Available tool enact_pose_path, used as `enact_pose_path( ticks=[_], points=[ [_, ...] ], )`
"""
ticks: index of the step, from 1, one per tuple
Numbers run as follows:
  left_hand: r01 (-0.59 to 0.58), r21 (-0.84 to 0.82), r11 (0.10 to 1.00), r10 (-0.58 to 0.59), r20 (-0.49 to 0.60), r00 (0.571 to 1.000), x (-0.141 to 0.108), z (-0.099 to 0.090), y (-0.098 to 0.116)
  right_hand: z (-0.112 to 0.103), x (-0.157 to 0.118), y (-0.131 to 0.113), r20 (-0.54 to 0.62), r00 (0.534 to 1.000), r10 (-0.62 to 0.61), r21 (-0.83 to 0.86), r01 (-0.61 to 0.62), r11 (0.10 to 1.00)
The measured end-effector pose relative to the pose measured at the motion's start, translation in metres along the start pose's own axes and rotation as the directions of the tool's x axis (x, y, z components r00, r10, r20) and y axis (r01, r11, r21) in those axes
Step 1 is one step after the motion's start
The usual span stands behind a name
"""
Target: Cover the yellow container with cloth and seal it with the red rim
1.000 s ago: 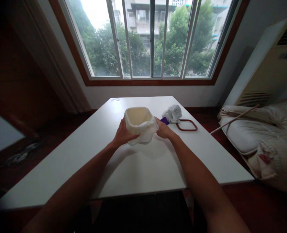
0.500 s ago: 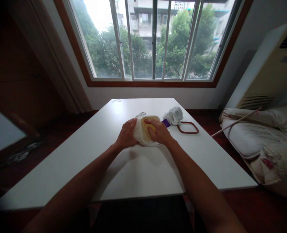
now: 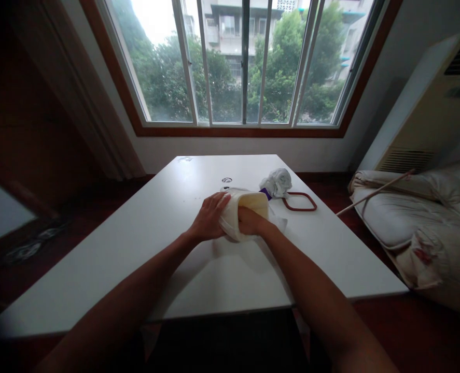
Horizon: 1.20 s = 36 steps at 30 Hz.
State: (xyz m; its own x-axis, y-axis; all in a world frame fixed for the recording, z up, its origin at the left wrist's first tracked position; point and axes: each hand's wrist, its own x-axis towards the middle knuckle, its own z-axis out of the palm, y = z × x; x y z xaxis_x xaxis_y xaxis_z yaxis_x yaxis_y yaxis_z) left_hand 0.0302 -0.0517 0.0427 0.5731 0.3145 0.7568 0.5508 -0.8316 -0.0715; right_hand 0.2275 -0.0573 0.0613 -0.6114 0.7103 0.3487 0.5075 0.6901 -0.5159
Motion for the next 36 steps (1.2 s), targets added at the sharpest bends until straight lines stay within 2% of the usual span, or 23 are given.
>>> enact_pose_path(
  ticks=[4,8,9,12,13,15,17,18,19,21,23,25,27,29,31,36],
  points=[
    [0.031,0.002,1.0,-0.031,-0.022,0.999,0.001,-0.001,-0.002,-0.015,-0.006,-0.009,-0.036,0.997,0.071,0.018,-0.07,0.997],
    [0.022,0.006,1.0,-0.022,-0.012,1.0,0.001,-0.001,-0.002,-0.014,-0.007,-0.013,0.177,0.979,0.097,0.057,-0.109,0.992],
    [0.022,0.009,1.0,-0.022,-0.007,1.0,0.001,-0.001,-0.002,-0.013,-0.007,-0.014,0.187,0.977,0.101,0.057,-0.113,0.992],
    [0.062,0.016,0.998,-0.062,0.0,0.998,0.001,-0.001,-0.003,-0.016,-0.006,-0.018,0.051,0.993,0.103,0.074,-0.107,0.992],
    [0.079,0.017,0.997,-0.079,-0.001,0.997,0.0,-0.001,-0.004,-0.018,-0.006,-0.021,0.05,0.995,0.089,0.09,-0.093,0.992],
    [0.086,0.014,0.996,-0.086,0.003,0.996,-0.001,0.0,-0.005,-0.022,-0.007,-0.025,0.165,0.985,0.053,0.114,-0.072,0.991],
    [0.075,0.008,0.997,-0.075,0.007,0.997,-0.003,0.002,-0.007,-0.023,-0.009,-0.028,0.293,0.956,0.027,0.116,-0.064,0.991],
    [0.078,0.006,0.997,-0.078,0.005,0.997,-0.004,0.003,-0.008,-0.023,-0.009,-0.029,0.318,0.948,0.018,0.115,-0.057,0.992],
    [0.086,0.003,0.996,-0.086,0.003,0.996,-0.005,0.004,-0.009,-0.022,-0.01,-0.03,0.306,0.952,0.01,0.118,-0.048,0.992],
    [0.121,-0.005,0.993,-0.121,-0.006,0.993,-0.006,0.005,-0.011,-0.021,-0.009,-0.031,0.196,0.981,0.0,0.116,-0.023,0.993],
    [0.142,-0.013,0.99,-0.142,-0.008,0.99,-0.007,0.007,-0.012,-0.022,-0.007,-0.03,-0.03,0.999,0.01,0.063,-0.008,0.998],
    [0.147,-0.017,0.989,-0.147,-0.002,0.989,-0.008,0.008,-0.012,-0.023,-0.005,-0.029,-0.28,0.96,0.013,-0.02,-0.02,1.0],
    [0.151,-0.019,0.988,-0.151,-0.001,0.988,-0.008,0.008,-0.011,-0.024,-0.003,-0.029,-0.415,0.91,-0.002,-0.074,-0.031,0.997],
    [0.157,-0.019,0.987,-0.157,-0.002,0.988,-0.008,0.008,-0.011,-0.025,-0.002,-0.028,-0.451,0.893,-0.012,-0.096,-0.035,0.995],
    [0.161,-0.019,0.987,-0.161,-0.004,0.987,-0.008,0.009,-0.012,-0.025,-0.003,-0.029,-0.426,0.905,0.002,-0.097,-0.047,0.994],
    [0.153,-0.022,0.988,-0.153,-0.001,0.988,-0.008,0.009,-0.011,-0.023,-0.007,-0.027,-0.198,0.969,0.145,-0.119,-0.171,0.978]
  ],
)
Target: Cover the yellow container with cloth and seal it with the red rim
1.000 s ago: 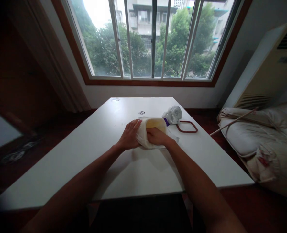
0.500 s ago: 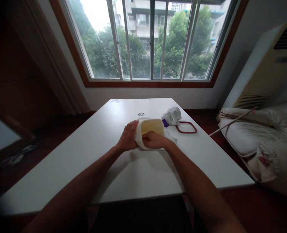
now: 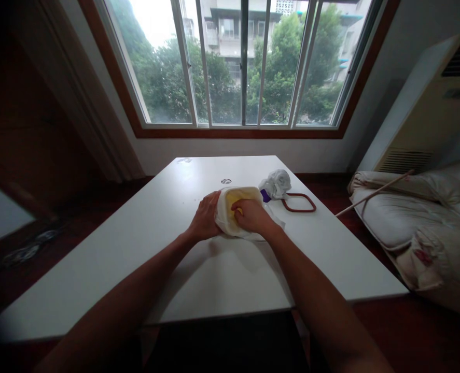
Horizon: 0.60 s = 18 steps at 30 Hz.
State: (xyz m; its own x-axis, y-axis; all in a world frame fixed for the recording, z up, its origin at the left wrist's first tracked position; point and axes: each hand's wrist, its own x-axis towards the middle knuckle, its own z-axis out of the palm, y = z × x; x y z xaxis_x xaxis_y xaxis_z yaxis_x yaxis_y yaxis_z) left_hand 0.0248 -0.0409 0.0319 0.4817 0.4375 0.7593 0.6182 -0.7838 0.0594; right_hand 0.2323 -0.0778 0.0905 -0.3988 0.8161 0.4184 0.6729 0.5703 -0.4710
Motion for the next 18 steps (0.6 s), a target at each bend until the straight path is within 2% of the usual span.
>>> enact_pose_path(
  ticks=[2,6,10,12,14,16,18],
  points=[
    [-0.005,-0.005,1.0,0.005,-0.008,1.0,0.0,0.0,0.002,0.003,0.0,0.001,0.02,1.0,-0.016,-0.026,0.016,1.0],
    [-0.008,-0.007,1.0,0.008,-0.016,1.0,-0.001,0.001,0.004,0.008,0.003,0.001,-0.059,0.998,-0.027,-0.065,0.023,0.998],
    [-0.021,-0.01,1.0,0.02,-0.026,0.999,-0.001,0.002,0.004,0.006,0.003,-0.005,-0.053,0.998,-0.022,-0.026,0.021,0.999],
    [-0.021,-0.012,1.0,0.021,-0.017,1.0,-0.001,0.002,0.004,0.004,0.001,-0.009,-0.002,1.0,-0.026,0.041,0.026,0.999],
    [-0.033,-0.017,0.999,0.033,-0.007,0.999,-0.001,0.001,0.005,0.004,-0.002,-0.012,0.1,0.994,-0.043,0.127,0.03,0.991],
    [-0.062,-0.024,0.998,0.062,0.001,0.998,0.001,-0.001,0.007,0.005,-0.004,-0.015,0.224,0.97,-0.096,0.199,0.051,0.979],
    [-0.086,-0.028,0.996,0.086,0.006,0.996,0.002,-0.003,0.008,0.007,-0.006,-0.015,0.291,0.946,-0.141,0.233,0.073,0.97]
  ],
)
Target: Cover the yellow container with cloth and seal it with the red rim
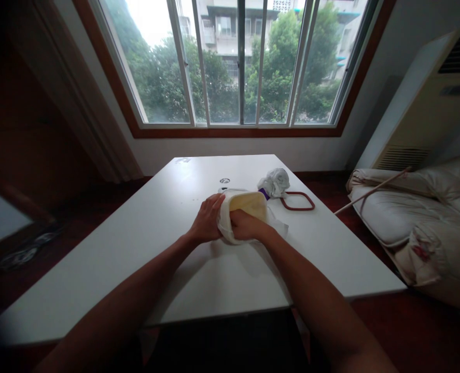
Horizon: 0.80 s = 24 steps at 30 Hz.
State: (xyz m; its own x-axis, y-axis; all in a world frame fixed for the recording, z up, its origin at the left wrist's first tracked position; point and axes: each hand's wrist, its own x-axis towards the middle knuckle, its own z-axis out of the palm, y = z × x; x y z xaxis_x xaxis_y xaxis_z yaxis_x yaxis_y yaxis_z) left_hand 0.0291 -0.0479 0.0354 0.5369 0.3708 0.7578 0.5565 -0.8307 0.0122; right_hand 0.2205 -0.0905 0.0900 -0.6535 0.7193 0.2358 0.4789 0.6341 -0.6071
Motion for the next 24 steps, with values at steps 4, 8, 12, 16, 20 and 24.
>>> enact_pose_path(
  ticks=[4,8,12,16,20,24],
  points=[
    [0.016,0.008,1.0,-0.016,0.007,1.0,0.002,0.0,0.002,-0.004,0.001,0.004,-0.153,0.986,0.061,-0.074,-0.073,0.995],
    [0.012,0.015,1.0,-0.012,0.014,1.0,0.002,0.001,0.004,-0.006,0.003,0.009,-0.328,0.942,0.063,-0.216,-0.14,0.966],
    [0.0,0.015,1.0,-0.001,0.011,1.0,0.002,0.001,0.005,0.002,0.005,0.022,-0.236,0.972,0.003,-0.177,-0.046,0.983],
    [-0.035,-0.002,0.999,0.035,-0.003,0.999,0.002,0.0,0.006,0.014,0.007,0.041,0.049,0.997,0.065,-0.176,-0.056,0.983],
    [-0.039,-0.007,0.999,0.039,-0.015,0.999,0.002,0.0,0.006,0.014,0.01,0.041,-0.003,0.999,0.033,-0.186,-0.033,0.982],
    [-0.005,-0.014,1.0,0.005,-0.025,1.0,0.002,0.002,0.004,0.005,0.007,0.023,-0.309,0.948,0.071,-0.197,-0.137,0.971]
  ],
)
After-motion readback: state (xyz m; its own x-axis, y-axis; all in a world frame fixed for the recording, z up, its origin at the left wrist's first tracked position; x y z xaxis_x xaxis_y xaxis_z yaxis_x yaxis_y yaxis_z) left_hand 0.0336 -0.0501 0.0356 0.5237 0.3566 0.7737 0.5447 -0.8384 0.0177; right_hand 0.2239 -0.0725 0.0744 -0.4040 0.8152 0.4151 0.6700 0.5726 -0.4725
